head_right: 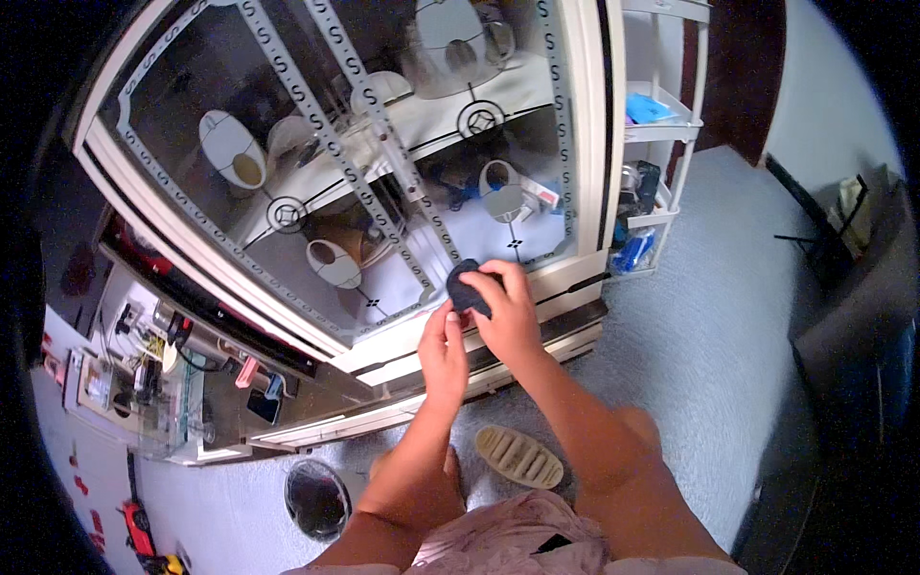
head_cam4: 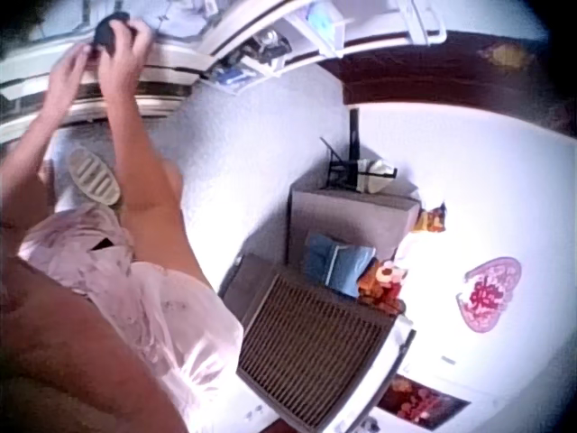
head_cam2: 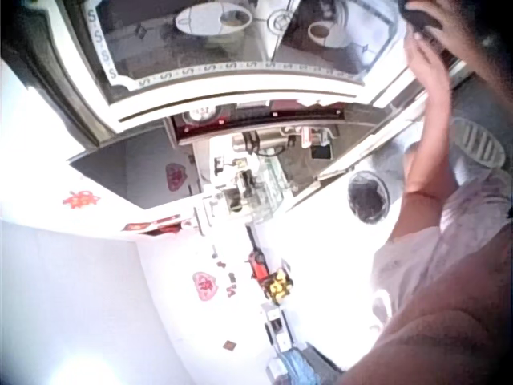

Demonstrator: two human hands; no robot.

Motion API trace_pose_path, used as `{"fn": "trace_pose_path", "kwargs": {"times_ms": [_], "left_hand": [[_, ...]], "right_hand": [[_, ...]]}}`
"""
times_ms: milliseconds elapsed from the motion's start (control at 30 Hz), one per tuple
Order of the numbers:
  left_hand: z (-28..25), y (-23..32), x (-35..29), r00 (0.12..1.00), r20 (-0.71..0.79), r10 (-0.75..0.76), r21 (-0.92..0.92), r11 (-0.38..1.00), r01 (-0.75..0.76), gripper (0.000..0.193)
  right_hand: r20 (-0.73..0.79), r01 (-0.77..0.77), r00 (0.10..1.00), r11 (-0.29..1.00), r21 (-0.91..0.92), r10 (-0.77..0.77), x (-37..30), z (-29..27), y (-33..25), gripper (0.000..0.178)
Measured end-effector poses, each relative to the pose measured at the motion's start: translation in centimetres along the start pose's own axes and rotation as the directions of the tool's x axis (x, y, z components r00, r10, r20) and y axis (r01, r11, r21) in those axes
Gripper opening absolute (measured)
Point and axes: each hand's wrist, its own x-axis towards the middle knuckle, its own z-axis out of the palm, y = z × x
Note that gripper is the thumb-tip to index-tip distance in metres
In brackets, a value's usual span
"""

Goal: The person wipes the exterior of a glass-door cabinet with a cloth, opens the cabinet door, and uses a screwdriver to tighten screws on the top hinge of the door.

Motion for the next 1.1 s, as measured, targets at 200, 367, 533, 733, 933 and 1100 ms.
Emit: {"fn": "trace_pose_path", "kwargs": {"times_ms": [200,367,533,733,933,1100], "left_hand": [[-0.4,1.9,-0.5,0.987,0.0,0.158,-0.026,0.987,-0.158,0.039],[-3.9,1.6,2.0,0.902,-0.224,0.369,0.126,0.929,-0.348,0.056],[-7.1,5.4,6.3,0.497,-0.354,0.792,0.636,0.594,-0.493,0.078],[-5.7,3.4,6.0,0.622,-0.135,0.771,0.828,0.432,-0.356,0.073],[-3.2,2.0,4.4,0.696,-0.02,0.718,0.811,0.419,-0.409,0.058],[-1.8,2.3,2.2,0.819,0.118,0.562,0.804,0.43,-0.411,0.064]], "right_hand": [[0.247,-0.033,0.968,0.962,0.273,-0.037,-1.7,-1.4,-3.1,0.067],[0.32,0.055,0.934,0.947,0.316,-0.161,-1.7,-2.0,-3.9,0.061],[0.228,0.059,0.969,0.988,0.144,-0.091,-1.1,-1.7,-2.5,0.052],[0.263,0.154,0.949,0.984,0.09,-0.173,-0.8,-1.3,-2.0,0.037],[0.301,0.2,0.93,0.978,0.062,-0.209,-0.6,-1.2,-0.1,0.028],[0.309,0.157,0.938,0.987,0.025,-0.157,-0.5,-1.7,0.4,0.02]]}}
